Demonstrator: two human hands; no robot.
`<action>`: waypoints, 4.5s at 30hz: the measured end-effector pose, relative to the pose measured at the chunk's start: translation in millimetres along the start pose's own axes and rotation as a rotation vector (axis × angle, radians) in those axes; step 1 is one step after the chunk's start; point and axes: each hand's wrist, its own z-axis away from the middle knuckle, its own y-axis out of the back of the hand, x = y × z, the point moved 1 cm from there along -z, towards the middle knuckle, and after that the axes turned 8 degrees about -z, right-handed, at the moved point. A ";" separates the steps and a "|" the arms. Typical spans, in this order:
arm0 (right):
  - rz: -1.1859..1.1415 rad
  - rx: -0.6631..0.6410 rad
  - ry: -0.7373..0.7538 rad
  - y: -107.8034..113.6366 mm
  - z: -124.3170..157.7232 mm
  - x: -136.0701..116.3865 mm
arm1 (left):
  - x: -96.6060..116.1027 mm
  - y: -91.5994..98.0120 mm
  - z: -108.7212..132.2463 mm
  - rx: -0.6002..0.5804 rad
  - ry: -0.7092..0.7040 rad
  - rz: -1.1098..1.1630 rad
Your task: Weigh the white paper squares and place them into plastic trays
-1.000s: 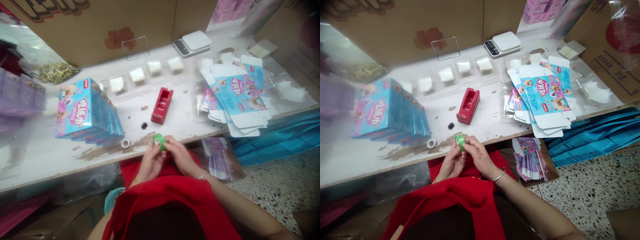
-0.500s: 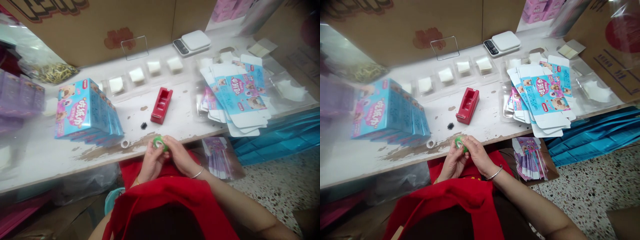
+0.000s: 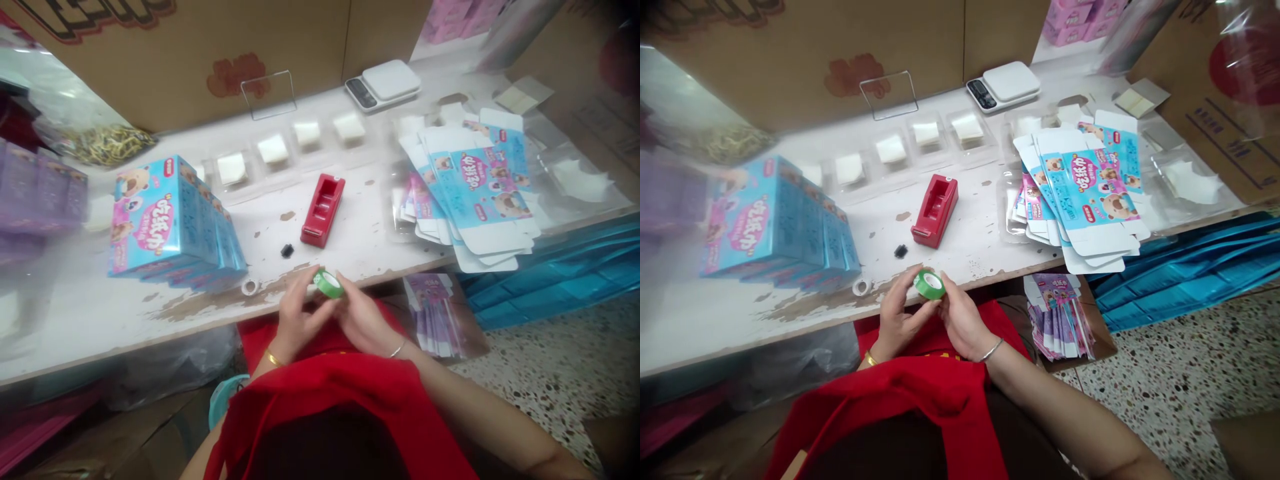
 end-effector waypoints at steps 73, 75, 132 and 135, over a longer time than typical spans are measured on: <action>0.374 -0.385 0.199 10.8 4.0 -13.1 | 9.0 -6.1 12.6 -0.088 0.359 0.222; 0.396 -0.387 0.209 9.2 5.5 -14.0 | 9.0 -5.8 13.8 -0.088 0.305 0.167; 0.595 -0.500 0.282 14.3 1.3 -25.0 | 4.2 1.1 7.9 -0.112 0.091 0.111; 0.585 -0.516 0.262 20.9 3.0 -26.0 | 5.3 7.5 5.9 -0.273 0.272 0.505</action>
